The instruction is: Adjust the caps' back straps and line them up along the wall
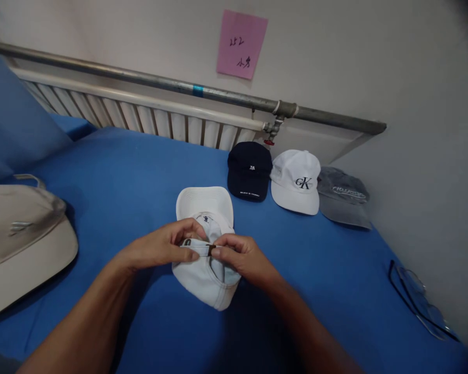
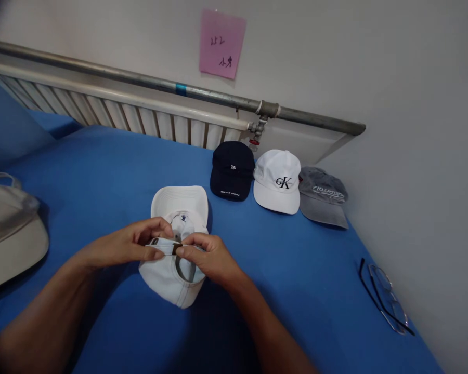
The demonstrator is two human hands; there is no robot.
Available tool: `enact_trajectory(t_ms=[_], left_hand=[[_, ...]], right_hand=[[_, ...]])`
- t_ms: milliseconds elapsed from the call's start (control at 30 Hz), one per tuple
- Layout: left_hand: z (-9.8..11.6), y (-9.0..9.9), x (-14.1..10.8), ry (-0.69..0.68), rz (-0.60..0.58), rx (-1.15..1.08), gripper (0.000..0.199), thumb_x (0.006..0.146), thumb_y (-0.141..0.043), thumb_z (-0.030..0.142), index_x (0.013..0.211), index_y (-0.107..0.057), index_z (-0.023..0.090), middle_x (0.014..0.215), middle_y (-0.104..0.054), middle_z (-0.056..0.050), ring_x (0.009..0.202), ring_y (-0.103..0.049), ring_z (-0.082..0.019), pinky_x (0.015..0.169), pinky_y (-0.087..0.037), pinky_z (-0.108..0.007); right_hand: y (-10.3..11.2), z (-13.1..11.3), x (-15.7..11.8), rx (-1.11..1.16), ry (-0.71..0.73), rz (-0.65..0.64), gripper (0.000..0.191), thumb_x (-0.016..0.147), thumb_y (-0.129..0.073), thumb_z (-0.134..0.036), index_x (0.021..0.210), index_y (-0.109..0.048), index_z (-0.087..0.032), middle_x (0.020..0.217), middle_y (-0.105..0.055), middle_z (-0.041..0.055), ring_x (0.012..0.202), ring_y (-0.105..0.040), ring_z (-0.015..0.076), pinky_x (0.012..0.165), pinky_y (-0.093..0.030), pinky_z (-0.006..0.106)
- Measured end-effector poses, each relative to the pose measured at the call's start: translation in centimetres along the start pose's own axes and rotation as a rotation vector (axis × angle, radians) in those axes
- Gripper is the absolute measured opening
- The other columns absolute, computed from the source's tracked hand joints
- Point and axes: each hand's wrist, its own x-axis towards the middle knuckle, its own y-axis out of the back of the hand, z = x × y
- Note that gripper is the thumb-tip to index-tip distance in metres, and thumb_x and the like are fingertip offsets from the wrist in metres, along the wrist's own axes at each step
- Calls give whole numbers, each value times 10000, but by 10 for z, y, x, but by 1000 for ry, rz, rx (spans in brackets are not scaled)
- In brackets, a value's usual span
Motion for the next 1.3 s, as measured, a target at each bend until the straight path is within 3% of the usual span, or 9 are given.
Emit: enact_trajectory(t_ms=[133, 267, 467, 700, 1133, 1300], left_hand=[[1, -3, 1, -41, 65, 189, 233, 756, -694, 271, 856, -507, 174, 797, -518, 20, 708, -462, -107, 612, -368, -220], [1, -4, 2, 3, 102, 330, 250, 772, -679, 357, 785, -519, 165, 729, -472, 32, 659, -415, -104, 580, -336, -227], [-1, -6, 3, -28, 155, 126, 197, 766, -673, 297, 751, -539, 154, 869, -580, -16, 784, -518, -131, 691, -390, -261], [1, -13, 8, 1, 271, -30, 232, 653, -721, 219, 645, -497, 156, 768, -595, -5, 710, -528, -118, 659, -394, -255], [-3, -11, 7, -45, 304, -119, 217, 654, -744, 179, 617, -533, 146, 752, -610, 10, 701, -539, -102, 661, -395, -246], [-4, -10, 7, -70, 314, -154, 228, 665, -755, 197, 615, -540, 143, 746, -618, 9, 697, -535, -99, 651, -383, -238]], right_hand=[[0, 0, 1, 8, 3, 13, 152, 716, -689, -315, 658, -635, -185, 598, -516, -41, 575, -423, 92, 514, -320, 220], [-1, -1, 0, 8, 5, 21, 158, 723, -674, -316, 648, -625, -185, 569, -477, -47, 556, -397, 88, 495, -294, 217], [2, -1, 2, 0, 10, -44, 185, 733, -687, -350, 678, -654, -177, 601, -514, -41, 559, -414, 83, 508, -314, 221], [2, -2, 3, -2, -17, -104, 175, 750, -675, -351, 718, -686, -179, 573, -488, -49, 548, -402, 81, 505, -305, 223], [-6, 2, 0, 3, -20, 2, 198, 747, -661, -380, 755, -650, -182, 677, -558, -21, 627, -472, 109, 584, -367, 247], [-14, -3, -4, -99, 87, 97, 170, 782, -609, -357, 762, -645, -193, 683, -562, -21, 668, -488, 122, 625, -380, 250]])
